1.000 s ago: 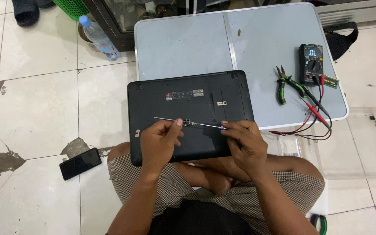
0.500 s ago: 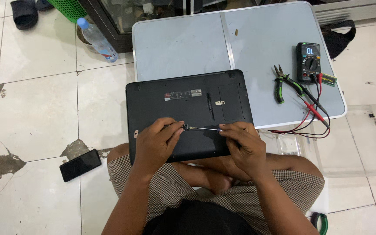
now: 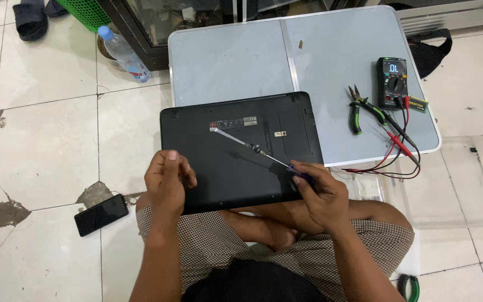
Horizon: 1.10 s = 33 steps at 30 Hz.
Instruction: The person installs a RAM module into the memory slot of a laptop, closes the access panel, and secures it with screws using a screwdriver. Tools and a multimeter are visible on the table.
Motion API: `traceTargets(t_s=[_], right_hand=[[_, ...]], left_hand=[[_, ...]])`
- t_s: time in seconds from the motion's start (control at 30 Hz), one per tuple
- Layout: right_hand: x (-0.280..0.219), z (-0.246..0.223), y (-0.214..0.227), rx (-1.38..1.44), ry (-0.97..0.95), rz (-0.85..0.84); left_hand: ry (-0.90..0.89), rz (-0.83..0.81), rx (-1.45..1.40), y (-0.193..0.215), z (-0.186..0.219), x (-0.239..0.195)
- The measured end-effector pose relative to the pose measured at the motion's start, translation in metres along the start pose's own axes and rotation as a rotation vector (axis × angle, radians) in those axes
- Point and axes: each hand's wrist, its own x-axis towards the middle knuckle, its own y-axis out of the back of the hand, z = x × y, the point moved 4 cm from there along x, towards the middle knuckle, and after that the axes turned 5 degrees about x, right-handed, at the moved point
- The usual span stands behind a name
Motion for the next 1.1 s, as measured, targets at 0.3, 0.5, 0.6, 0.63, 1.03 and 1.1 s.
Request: traceTargets(t_s=[0.3, 0.5, 0.6, 0.63, 1.03, 1.1], right_hand=[[-0.018, 0.015, -0.006, 0.267, -0.186, -0.081], [-0.012, -0.001, -0.012, 0.192, -0.156, -0.148], [-0.012, -0.004, -0.011, 0.143, -0.147, -0.174], [-0.011, -0.004, -0.01, 0.133, -0.139, -0.171], [-0.006, -0.008, -0.006, 0.057, -0.139, -0.179], [-0.006, -0.011, -0.004, 0.034, -0.131, -0.186]], left_hand=[[0.323, -0.103, -0.431, -0.003, -0.029, -0.006], [0.411, -0.061, -0.651, -0.021, -0.04, -0.009], [0.404, -0.089, -0.698, -0.026, -0.045, -0.011], [0.388, -0.107, -0.73, -0.028, -0.044, -0.011], [0.353, -0.061, -0.64, -0.038, -0.043, -0.01], [0.35, -0.06, -0.633, -0.04, -0.042, -0.01]])
